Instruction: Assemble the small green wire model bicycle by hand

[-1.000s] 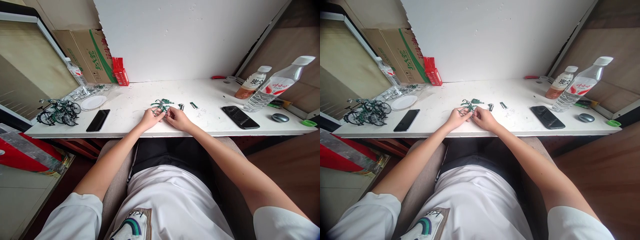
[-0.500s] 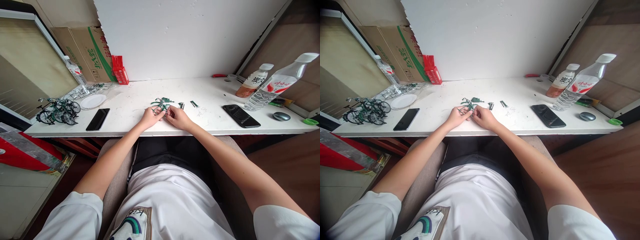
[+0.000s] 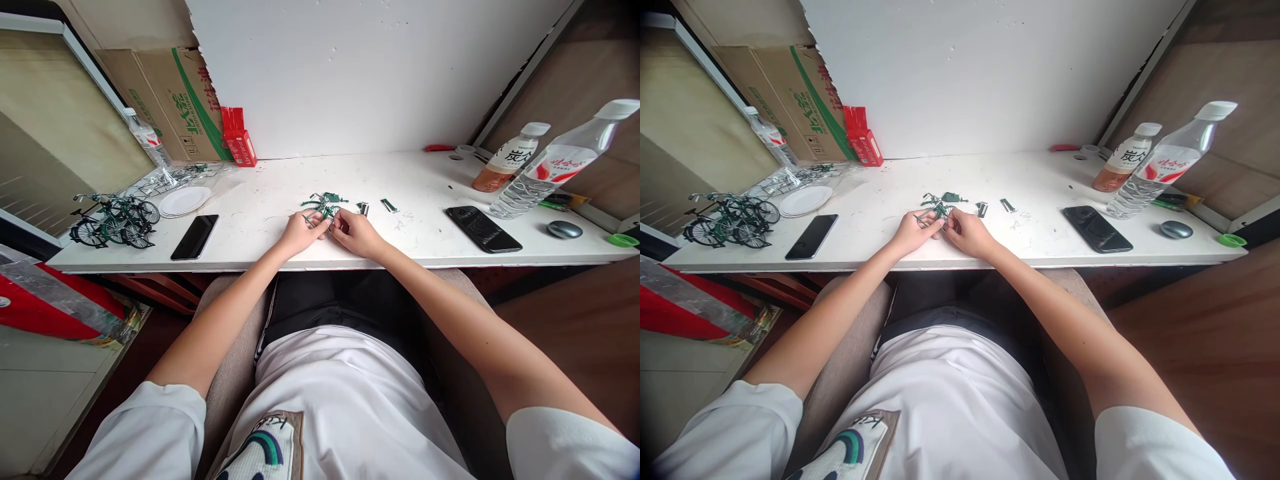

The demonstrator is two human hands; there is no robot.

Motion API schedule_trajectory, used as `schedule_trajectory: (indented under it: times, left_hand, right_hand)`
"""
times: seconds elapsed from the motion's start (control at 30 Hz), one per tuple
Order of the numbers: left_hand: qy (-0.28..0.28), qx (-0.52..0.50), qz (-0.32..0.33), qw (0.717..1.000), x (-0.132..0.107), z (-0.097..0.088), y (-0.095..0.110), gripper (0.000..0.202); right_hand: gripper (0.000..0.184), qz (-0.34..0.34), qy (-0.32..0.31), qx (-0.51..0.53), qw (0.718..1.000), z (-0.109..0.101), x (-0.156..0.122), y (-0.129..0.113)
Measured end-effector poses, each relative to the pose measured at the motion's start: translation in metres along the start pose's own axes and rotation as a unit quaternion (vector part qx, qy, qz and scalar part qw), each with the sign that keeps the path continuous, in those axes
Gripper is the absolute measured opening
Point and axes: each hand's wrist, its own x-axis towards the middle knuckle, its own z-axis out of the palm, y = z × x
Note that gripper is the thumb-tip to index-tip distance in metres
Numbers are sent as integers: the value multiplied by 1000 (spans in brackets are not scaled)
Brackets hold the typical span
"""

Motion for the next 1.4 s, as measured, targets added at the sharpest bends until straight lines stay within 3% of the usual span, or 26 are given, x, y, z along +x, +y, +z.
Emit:
schedule_trajectory:
  times: [1.4]
  left_hand:
    - [-3, 5, 2, 1000, 1, 0, -3, 32]
  right_hand:
    - [19, -3, -3, -7, 1000, 0, -1, -4]
